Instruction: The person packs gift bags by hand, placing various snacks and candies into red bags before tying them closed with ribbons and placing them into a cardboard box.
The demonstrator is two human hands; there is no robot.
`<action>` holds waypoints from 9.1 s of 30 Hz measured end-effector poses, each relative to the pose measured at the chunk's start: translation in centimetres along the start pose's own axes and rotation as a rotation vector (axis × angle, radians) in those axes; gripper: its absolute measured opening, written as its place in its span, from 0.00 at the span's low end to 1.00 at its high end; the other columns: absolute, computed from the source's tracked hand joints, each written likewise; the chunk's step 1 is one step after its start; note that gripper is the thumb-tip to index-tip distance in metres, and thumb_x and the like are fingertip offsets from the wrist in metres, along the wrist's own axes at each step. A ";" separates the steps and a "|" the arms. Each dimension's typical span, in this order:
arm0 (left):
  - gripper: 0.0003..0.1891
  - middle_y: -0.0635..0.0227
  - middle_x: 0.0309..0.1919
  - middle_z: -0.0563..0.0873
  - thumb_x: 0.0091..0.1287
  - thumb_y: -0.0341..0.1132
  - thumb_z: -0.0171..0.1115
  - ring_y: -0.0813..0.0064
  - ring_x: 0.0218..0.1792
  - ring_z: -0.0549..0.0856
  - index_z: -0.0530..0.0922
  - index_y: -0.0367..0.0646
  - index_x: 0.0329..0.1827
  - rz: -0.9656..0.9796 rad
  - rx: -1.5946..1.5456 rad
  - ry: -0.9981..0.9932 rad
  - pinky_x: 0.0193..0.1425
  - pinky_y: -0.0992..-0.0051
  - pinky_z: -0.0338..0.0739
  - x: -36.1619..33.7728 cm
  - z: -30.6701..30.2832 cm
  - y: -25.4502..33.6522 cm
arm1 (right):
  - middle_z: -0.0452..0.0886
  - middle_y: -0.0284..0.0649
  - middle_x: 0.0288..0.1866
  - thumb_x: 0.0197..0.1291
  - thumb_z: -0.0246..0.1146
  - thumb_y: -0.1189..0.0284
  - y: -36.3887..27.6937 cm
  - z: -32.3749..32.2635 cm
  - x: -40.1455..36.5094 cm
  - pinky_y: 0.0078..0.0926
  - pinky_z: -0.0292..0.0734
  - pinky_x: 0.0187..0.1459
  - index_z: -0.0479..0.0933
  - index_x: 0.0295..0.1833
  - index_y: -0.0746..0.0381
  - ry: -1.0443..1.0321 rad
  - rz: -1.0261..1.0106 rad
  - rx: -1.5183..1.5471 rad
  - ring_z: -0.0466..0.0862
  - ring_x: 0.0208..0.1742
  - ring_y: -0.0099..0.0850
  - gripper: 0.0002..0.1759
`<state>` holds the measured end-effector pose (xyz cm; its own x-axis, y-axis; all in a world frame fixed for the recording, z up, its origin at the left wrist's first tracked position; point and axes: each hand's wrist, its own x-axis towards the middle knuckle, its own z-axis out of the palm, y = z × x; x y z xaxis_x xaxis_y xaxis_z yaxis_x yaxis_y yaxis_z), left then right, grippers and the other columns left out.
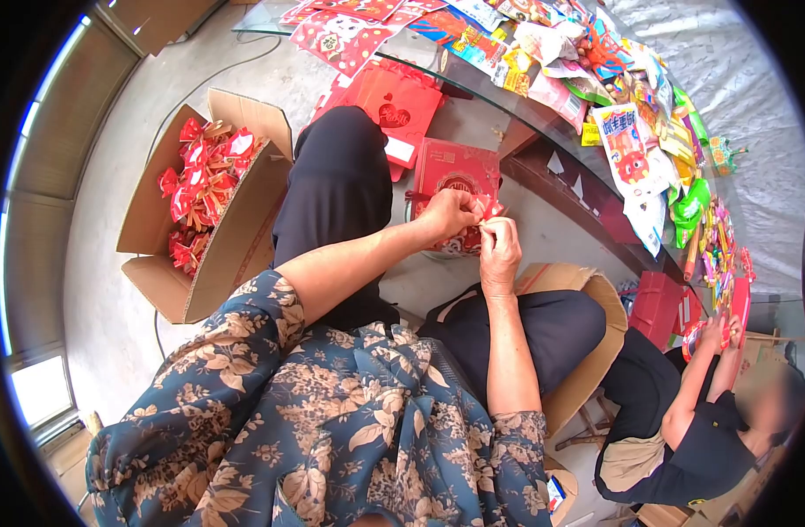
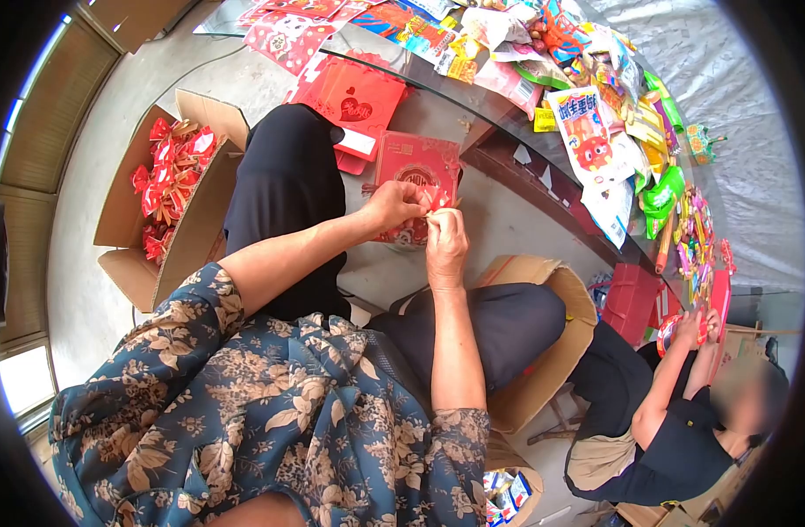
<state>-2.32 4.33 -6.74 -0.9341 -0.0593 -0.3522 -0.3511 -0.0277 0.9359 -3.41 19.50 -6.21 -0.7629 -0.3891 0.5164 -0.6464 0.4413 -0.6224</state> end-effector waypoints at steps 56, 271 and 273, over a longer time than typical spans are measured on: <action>0.03 0.59 0.25 0.82 0.67 0.23 0.49 0.69 0.21 0.86 0.69 0.36 0.41 -0.013 0.074 0.123 0.18 0.72 0.79 -0.5 -0.8 0.6 | 0.77 0.39 0.38 0.57 0.65 0.80 -2.5 -1.8 -0.1 0.31 0.75 0.36 0.72 0.38 0.63 -0.061 0.178 0.094 0.79 0.34 0.32 0.07; 0.13 0.58 0.38 0.88 0.59 0.37 0.63 0.54 0.43 0.86 0.84 0.51 0.47 -0.314 0.413 1.667 0.49 0.61 0.78 -30.9 -46.9 -14.7 | 0.78 0.33 0.31 0.70 0.54 0.73 5.0 -6.2 0.6 0.15 0.70 0.32 0.77 0.53 0.66 -0.380 0.758 0.334 0.76 0.27 0.18 0.12; 0.13 0.59 0.38 0.88 0.60 0.38 0.65 0.55 0.42 0.86 0.84 0.52 0.47 -0.335 0.307 1.703 0.48 0.62 0.78 -30.8 -47.9 -16.4 | 0.78 0.33 0.31 0.70 0.54 0.73 5.4 -6.2 0.4 0.15 0.70 0.31 0.77 0.52 0.66 -0.381 0.770 0.336 0.76 0.27 0.19 0.12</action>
<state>35.38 -41.15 -11.50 0.2037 -0.9771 0.0620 -0.6815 -0.0961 0.7255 -7.28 26.73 -5.77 -0.8857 -0.3520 -0.3026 0.1211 0.4539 -0.8828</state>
